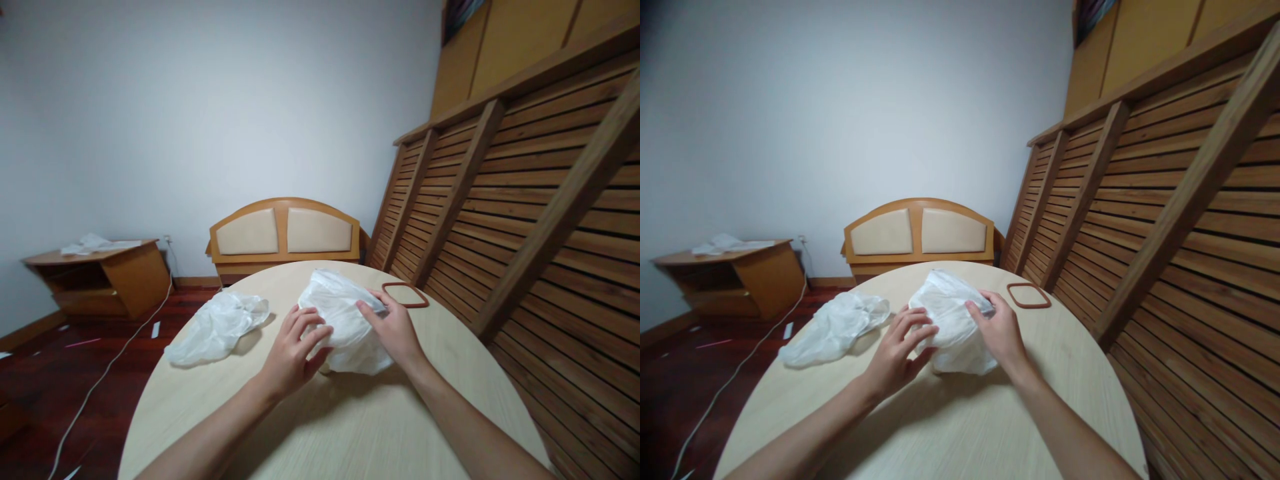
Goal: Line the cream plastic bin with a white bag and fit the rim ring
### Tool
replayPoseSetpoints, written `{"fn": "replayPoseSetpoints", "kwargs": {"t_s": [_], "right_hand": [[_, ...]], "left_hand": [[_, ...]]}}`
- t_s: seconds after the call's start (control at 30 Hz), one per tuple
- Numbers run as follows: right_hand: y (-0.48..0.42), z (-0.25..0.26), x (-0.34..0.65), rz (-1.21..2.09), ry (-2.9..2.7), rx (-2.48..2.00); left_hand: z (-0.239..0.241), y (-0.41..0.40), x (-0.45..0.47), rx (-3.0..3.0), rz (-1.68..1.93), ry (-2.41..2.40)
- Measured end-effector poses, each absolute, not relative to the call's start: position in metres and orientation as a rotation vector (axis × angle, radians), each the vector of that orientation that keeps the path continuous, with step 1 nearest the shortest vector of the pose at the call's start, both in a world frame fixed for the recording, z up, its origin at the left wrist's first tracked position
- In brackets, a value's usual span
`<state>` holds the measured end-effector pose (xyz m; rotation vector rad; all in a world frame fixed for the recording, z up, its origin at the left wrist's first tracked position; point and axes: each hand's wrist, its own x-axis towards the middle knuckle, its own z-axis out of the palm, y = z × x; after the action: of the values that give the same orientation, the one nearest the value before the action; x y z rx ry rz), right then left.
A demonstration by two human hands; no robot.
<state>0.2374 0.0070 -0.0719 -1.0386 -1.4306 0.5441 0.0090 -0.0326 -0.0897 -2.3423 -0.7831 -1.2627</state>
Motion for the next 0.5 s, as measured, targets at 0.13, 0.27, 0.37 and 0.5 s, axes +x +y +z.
{"fn": "replayPoseSetpoints", "kwargs": {"t_s": [0.13, 0.27, 0.37, 0.5], "right_hand": [[0.009, -0.072, 0.240, 0.512, -1.419, -1.004], [0.010, -0.074, 0.239, 0.537, -1.373, -0.948], [0.014, -0.076, 0.240, 0.508, -1.354, -0.915], [0.021, -0.077, 0.245, 0.507, -1.288, -0.877]], "left_hand": [[-0.090, -0.035, 0.009, -2.382, -1.258, -0.781], [-0.094, -0.033, 0.005, -2.441, -1.251, -0.823], [-0.099, -0.029, 0.003, -2.447, -1.267, -0.885], [-0.103, -0.024, 0.002, -2.455, -1.301, -0.971]]}}
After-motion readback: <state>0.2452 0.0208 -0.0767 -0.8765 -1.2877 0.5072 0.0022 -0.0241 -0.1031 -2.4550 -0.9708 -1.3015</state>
